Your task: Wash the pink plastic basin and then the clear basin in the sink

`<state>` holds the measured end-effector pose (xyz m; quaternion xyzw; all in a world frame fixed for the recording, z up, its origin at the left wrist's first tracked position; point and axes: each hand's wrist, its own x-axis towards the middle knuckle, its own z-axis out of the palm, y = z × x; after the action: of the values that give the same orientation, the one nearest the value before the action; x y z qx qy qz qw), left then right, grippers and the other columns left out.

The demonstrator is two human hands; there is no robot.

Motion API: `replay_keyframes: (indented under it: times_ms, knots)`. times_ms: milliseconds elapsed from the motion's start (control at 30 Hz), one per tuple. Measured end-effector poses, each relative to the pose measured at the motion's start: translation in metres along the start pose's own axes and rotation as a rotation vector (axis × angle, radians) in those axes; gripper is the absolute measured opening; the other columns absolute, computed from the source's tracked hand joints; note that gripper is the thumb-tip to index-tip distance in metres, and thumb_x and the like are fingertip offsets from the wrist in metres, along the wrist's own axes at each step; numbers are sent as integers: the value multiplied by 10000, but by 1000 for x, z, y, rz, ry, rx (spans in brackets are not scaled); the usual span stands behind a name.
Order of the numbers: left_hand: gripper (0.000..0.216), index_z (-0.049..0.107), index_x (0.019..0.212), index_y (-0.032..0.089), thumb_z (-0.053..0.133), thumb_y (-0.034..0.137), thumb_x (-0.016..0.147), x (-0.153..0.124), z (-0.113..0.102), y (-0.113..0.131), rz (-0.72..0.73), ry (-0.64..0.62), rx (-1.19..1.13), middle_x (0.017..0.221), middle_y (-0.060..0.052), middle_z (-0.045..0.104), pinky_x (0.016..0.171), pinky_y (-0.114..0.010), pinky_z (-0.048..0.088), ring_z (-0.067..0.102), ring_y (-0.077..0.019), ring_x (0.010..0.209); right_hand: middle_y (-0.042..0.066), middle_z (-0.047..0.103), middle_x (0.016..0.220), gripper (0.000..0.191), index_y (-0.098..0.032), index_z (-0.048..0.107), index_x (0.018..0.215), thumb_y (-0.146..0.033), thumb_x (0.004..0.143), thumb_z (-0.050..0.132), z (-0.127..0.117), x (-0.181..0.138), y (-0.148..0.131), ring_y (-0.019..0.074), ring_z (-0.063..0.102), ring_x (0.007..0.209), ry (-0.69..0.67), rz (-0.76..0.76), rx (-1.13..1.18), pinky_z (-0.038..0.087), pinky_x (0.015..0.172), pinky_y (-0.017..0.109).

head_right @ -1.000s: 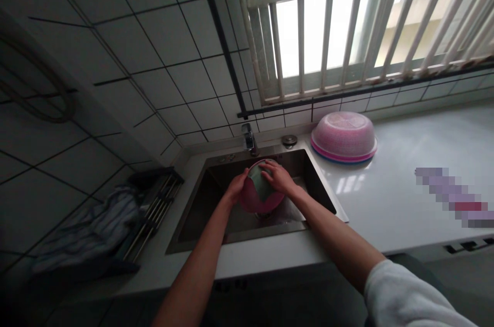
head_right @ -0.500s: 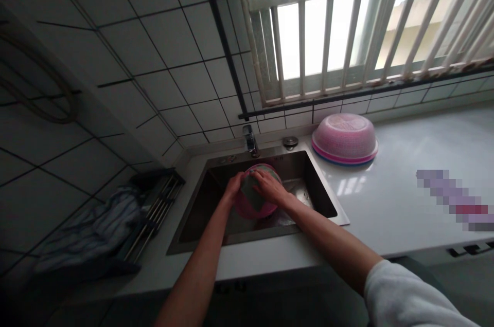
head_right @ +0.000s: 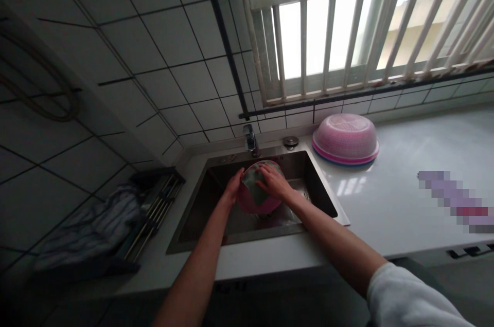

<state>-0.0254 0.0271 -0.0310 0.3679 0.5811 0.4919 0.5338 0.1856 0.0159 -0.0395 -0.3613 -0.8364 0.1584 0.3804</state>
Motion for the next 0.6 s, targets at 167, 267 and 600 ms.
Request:
replay_keyframes:
  times_ms: [167,267,600]
  knots:
    - [529,813,887,165,787,682,780,3,-4,-3,28,38,50,888,-83,824,814,-326,553,757,-249,881,115,587,1608,458,-269,718,1412,-308,958,767,17,-1,-23,371,418,1588,-149,-205,-77,305,1318,630]
    - [541,814,910,161,782,688,789,3,-3,-5,16,10,42,913,-97,826,805,-333,552,756,-253,877,88,584,1617,457,-307,713,1443,-307,986,726,9,1,-9,330,475,1559,-105,-154,-35,351,1314,573]
    - [522,799,920,152,779,661,806,6,-1,-12,95,-28,100,956,-116,822,851,-356,554,740,-257,901,147,589,1604,466,-241,687,1490,-380,1047,645,1,0,30,325,573,1483,27,171,16,465,1249,521]
